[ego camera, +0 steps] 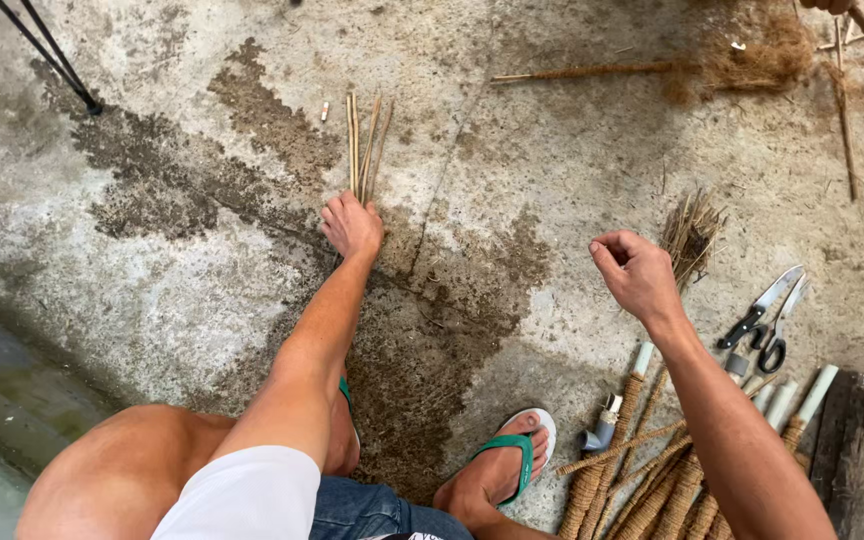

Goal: The person sits on the floor and prepares thin wooden sticks by sharpening their ends with a knife. They then gather fibrous material and wrap it around the sharpened ends of the sticks to form the heads of small brooms.

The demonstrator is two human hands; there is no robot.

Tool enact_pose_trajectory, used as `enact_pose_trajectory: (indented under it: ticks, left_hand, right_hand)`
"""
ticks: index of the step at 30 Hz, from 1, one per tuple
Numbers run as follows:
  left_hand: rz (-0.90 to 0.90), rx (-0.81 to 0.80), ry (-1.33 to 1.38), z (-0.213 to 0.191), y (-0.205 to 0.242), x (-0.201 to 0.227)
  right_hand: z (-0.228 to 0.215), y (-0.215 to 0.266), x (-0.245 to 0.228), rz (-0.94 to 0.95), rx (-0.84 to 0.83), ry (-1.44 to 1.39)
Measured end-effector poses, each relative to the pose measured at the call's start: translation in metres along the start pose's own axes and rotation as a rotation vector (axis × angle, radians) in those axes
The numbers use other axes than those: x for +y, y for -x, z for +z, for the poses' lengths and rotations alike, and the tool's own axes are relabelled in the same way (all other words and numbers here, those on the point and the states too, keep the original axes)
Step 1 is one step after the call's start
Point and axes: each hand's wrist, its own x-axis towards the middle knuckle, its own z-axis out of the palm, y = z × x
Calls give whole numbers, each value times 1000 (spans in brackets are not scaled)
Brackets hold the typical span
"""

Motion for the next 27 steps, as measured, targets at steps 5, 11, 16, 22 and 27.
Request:
enact_pose_trajectory:
  ticks: [5,11,16,22,27]
  left_hand:
    - [20,22,68,13,-15,-14]
    - [106,109,30,13,-15,-9]
    - [-23,-70,205,-9,0,18]
    - [51,-239,733,-14,44,81]
    - [179,-575,1034,-17,102,124]
  right_hand:
    - [0,-7,-11,-29,-137,39]
    - [14,-5,-15,54,-255,90]
    - [22,-4,-18,-52,-269,81]
    - [23,-13,-38,-32,-287,60]
    - [26,-29,-48,-48,-208,-127]
